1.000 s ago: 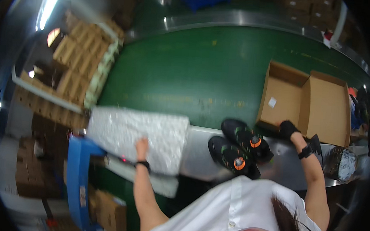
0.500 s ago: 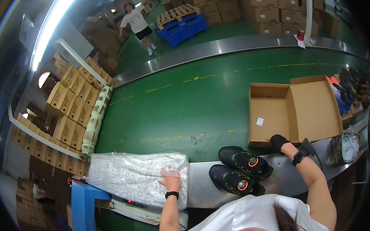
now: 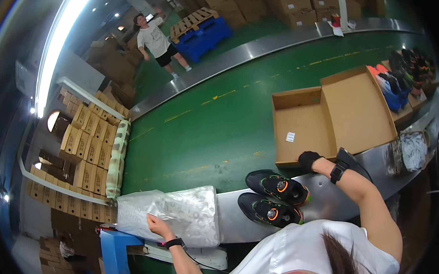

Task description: Packing pairs of shoes into brand boxes with tissue paper at a factory conveyor belt.

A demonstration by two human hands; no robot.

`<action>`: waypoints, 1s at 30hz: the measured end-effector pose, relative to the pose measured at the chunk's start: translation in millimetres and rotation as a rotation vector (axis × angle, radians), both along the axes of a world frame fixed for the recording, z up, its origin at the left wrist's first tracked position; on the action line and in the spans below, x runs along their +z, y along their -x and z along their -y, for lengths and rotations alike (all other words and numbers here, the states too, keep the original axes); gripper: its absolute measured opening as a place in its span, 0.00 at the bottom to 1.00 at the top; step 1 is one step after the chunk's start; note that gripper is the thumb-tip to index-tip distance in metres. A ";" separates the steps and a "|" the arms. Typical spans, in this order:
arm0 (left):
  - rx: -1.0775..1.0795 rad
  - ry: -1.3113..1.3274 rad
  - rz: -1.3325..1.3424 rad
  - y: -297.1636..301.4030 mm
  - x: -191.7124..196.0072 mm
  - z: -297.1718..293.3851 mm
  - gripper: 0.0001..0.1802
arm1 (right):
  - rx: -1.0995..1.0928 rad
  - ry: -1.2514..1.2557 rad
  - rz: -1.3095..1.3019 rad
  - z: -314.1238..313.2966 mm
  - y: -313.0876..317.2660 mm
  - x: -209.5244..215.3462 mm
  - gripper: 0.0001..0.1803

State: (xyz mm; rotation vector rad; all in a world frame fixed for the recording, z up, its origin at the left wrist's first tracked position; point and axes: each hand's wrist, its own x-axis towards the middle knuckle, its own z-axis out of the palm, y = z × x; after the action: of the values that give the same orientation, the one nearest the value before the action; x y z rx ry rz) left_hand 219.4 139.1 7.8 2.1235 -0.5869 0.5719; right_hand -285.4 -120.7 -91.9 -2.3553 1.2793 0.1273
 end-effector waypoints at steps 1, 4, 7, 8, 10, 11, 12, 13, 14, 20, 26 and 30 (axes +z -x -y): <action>-0.123 0.088 0.026 18.3 26.3 11.5 0.14 | 0.008 -0.013 -0.010 0.0 -1.0 -1.1 0.13; -0.587 0.438 -0.428 91.7 76.6 60.8 0.14 | 0.048 0.003 -0.033 3.9 2.2 -7.2 0.12; -0.883 0.370 -0.612 178.7 99.8 123.0 0.12 | 0.150 -0.103 0.095 -5.8 -9.3 46.3 0.30; -0.909 0.392 -0.645 214.3 109.4 142.1 0.12 | 0.205 -0.093 0.299 -14.8 -14.7 69.1 0.39; -1.028 0.284 -0.636 259.2 105.3 173.0 0.12 | 0.256 -0.198 0.785 -34.0 -26.4 111.8 0.48; -1.144 0.262 -0.707 284.6 107.1 187.0 0.14 | 0.245 -0.426 1.056 -37.6 -26.7 114.5 0.50; -1.233 0.375 -0.872 311.1 101.7 204.6 0.13 | 0.232 -0.422 1.258 -33.6 -32.0 104.6 0.48; -1.328 0.319 -0.938 334.9 105.5 214.8 0.15 | 0.220 -0.411 1.458 -27.8 -33.2 94.3 0.45; -1.442 0.297 -0.924 348.2 102.8 224.5 0.17 | -0.006 -0.314 1.226 -22.3 -25.2 101.4 0.40; -1.449 -0.201 0.456 387.1 65.1 256.9 0.31 | -0.890 0.533 1.136 45.7 94.9 80.9 0.22; -1.083 -0.947 0.390 303.8 -43.7 269.5 0.37 | -1.229 1.039 1.205 44.9 271.5 108.0 0.22; -0.943 -0.991 -0.201 256.3 -67.1 282.7 0.44 | -1.390 1.193 0.865 21.1 361.0 74.0 0.28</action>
State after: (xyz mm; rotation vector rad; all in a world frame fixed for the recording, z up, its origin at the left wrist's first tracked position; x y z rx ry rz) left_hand -36.9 -143.6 -59.3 2.3157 -1.8614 -0.5823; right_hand -646.4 -141.8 -17.9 -1.0584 2.3172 -2.1991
